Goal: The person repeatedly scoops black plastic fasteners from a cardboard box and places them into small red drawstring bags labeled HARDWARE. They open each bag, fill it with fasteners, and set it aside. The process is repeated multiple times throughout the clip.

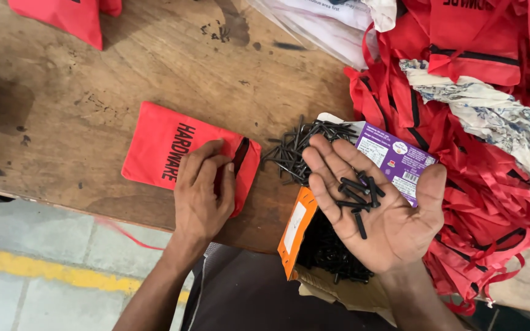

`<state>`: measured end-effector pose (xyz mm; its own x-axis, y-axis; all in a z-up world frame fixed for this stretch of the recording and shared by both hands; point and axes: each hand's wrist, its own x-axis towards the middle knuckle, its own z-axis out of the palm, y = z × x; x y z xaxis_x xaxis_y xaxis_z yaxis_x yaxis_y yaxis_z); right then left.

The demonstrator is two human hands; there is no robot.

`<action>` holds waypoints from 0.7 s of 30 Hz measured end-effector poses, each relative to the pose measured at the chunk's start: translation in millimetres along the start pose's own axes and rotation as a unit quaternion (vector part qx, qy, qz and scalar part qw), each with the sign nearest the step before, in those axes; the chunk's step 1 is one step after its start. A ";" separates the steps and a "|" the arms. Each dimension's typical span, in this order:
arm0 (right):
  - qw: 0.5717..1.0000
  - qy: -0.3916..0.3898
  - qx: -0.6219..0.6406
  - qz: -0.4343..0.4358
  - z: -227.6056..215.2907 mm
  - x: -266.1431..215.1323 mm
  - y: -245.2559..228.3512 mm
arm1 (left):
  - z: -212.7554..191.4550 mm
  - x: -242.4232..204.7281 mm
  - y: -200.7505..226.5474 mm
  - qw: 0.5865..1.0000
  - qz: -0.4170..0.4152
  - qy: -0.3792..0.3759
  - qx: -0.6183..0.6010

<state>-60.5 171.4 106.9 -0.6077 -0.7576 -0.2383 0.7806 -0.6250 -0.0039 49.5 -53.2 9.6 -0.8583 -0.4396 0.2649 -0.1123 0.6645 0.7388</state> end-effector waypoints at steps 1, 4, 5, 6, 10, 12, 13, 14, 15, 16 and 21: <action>1.000 0.001 0.000 0.001 -1.0 -0.1 0.3 | -0.3 -0.3 0.4 1.000 -0.001 0.000 0.000; 1.000 -0.003 -0.005 0.008 -2.1 -0.1 1.6 | -0.9 -0.9 0.9 1.000 -0.019 0.005 -0.015; 1.000 -0.003 -0.008 0.009 -2.0 -0.2 2.1 | -0.6 -1.3 0.4 1.000 -0.023 0.007 -0.018; 1.000 -0.004 -0.010 0.009 -2.0 -0.4 2.7 | -0.3 -2.0 -0.1 0.999 -0.027 0.009 -0.021; 1.000 -0.001 -0.007 0.012 -1.2 0.7 4.8 | 0.3 -3.3 -0.8 0.999 -0.035 0.013 -0.038; 1.000 -0.001 0.000 0.015 -1.1 0.9 5.5 | -1.0 -1.7 1.0 0.999 -0.039 0.006 -0.033; 1.000 -0.001 -0.001 0.015 -1.2 0.9 6.2 | -1.2 -1.5 0.7 0.999 -0.039 0.006 -0.033; 1.000 -0.001 0.003 0.016 -1.3 0.9 6.8 | -1.4 -1.2 0.5 0.999 -0.031 0.007 -0.030; 1.000 0.000 0.007 0.017 -1.3 0.6 7.3 | -1.4 -1.1 0.4 0.999 -0.023 0.007 -0.028; 1.000 0.000 0.006 0.017 -1.5 0.5 7.4 | -1.8 -0.9 0.9 0.999 -0.024 0.008 -0.029; 1.000 0.001 -0.005 0.018 -2.0 0.7 8.4 | 1.0 -3.1 -0.6 0.999 -0.019 0.016 -0.041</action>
<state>-54.1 166.0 104.8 -0.5785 -0.7796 -0.2401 0.8039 -0.5948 -0.0055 51.7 -51.6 7.8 -0.8381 -0.4829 0.2538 -0.1019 0.5956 0.7968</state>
